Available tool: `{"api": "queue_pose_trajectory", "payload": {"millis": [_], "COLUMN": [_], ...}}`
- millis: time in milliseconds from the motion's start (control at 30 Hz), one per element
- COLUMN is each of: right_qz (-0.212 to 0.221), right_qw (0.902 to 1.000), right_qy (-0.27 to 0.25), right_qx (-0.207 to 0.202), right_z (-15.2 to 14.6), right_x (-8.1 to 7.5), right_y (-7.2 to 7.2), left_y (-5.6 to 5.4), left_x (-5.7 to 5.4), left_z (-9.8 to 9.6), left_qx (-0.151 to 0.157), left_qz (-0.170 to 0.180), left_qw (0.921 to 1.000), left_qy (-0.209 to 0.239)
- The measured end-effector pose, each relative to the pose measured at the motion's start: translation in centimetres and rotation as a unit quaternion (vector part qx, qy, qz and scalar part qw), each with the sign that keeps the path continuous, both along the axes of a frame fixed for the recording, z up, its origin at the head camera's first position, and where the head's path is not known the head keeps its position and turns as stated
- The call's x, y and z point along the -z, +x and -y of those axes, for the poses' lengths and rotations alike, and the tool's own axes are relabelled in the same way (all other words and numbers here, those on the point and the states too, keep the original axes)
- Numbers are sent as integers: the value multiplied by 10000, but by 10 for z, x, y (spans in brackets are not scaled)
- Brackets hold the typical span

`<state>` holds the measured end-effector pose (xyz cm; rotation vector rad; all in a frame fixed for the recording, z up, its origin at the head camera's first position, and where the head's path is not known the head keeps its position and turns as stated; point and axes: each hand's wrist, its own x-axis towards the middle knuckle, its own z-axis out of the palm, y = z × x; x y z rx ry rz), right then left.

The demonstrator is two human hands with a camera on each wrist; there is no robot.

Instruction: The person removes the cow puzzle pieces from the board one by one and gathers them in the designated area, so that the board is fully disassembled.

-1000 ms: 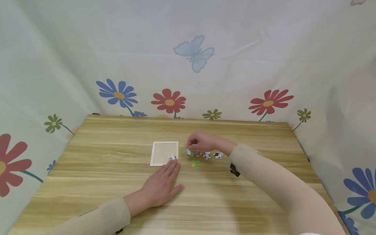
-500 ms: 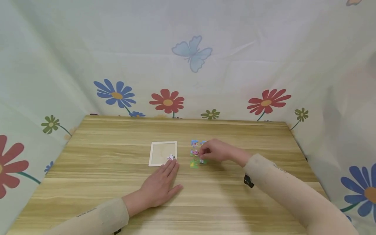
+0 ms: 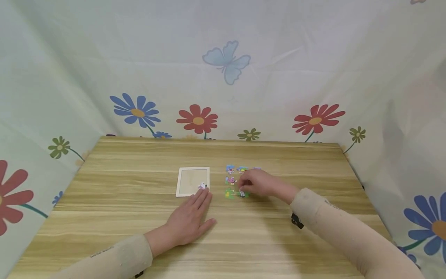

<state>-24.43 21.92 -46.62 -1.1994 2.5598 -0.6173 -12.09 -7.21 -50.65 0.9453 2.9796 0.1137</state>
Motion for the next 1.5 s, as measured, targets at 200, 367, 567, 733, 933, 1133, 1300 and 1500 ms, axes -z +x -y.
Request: {"api": "queue_pose_trajectory", "payload": {"millis": [200, 367, 567, 733, 933, 1133, 1300, 1500], "right_qz": [-615, -786, -927, -885, -912, -1001, -945, -914], "right_qw": [9981, 9966, 9953, 9954, 9950, 9944, 9948, 9952], "right_qy": [-73, -105, -85, 191, 243, 183, 225, 214], "right_qx": [50, 211, 264, 312, 336, 293, 301, 276], "right_z": [-1, -3, -9, -14, -14, -13, -13, -14], "right_x": [6, 8, 8, 10, 13, 12, 12, 15], "right_y": [3, 6, 12, 17, 20, 20, 20, 21], "left_y": [-1, -1, -1, -1, -2, -4, -3, -2], "left_x": [0, 3, 4, 4, 2, 2, 2, 2], "left_z": [0, 0, 0, 0, 0, 0, 0, 1], "left_qx": [-35, -39, -13, -16, -15, -13, 3, 26], "left_qz": [75, 49, 63, 64, 117, 116, 92, 133], "left_qw": [10000, 10000, 10000, 9999, 9998, 9998, 9998, 9999], "left_qy": [-21, -47, -39, -95, -134, -179, -155, -86]}}
